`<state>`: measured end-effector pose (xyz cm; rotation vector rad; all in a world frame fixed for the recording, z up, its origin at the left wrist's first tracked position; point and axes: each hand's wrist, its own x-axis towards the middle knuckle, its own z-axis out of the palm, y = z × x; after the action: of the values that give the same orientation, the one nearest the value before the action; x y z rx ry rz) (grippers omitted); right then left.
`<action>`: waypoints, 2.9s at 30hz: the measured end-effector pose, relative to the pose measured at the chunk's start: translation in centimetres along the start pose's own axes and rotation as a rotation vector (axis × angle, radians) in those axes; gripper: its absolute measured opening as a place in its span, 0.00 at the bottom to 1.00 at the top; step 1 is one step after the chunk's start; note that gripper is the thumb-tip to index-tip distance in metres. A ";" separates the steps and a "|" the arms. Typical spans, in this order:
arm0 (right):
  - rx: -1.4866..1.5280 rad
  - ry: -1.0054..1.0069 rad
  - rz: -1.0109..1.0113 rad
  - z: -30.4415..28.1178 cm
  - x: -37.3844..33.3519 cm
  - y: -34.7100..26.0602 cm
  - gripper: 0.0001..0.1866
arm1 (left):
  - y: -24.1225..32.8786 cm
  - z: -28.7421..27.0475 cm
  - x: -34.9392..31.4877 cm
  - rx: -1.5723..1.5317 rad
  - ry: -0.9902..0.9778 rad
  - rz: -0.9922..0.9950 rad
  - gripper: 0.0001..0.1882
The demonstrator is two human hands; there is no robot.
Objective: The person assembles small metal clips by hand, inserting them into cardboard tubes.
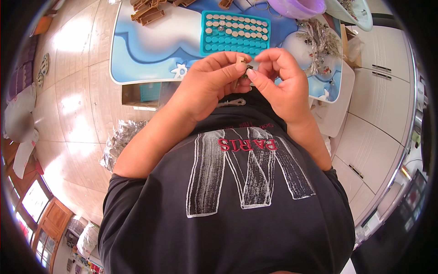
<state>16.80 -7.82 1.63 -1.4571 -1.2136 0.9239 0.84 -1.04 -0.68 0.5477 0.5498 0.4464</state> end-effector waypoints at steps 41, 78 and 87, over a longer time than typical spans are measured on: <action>-0.209 0.022 -0.161 -0.7 0.5 1.8 0.03 | 0.1 0.9 -0.5 0.122 0.163 -0.077 0.14; -0.467 0.081 -0.512 1.8 2.0 2.4 0.06 | -0.5 0.1 -0.3 -0.204 0.120 0.094 0.20; -0.521 -0.013 -0.499 1.3 2.3 1.5 0.06 | 0.2 0.7 -0.6 0.134 0.148 0.116 0.19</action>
<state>16.36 -5.28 -0.02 -1.4259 -1.8102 0.2841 0.78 -1.45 0.13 0.6803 0.6960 0.5659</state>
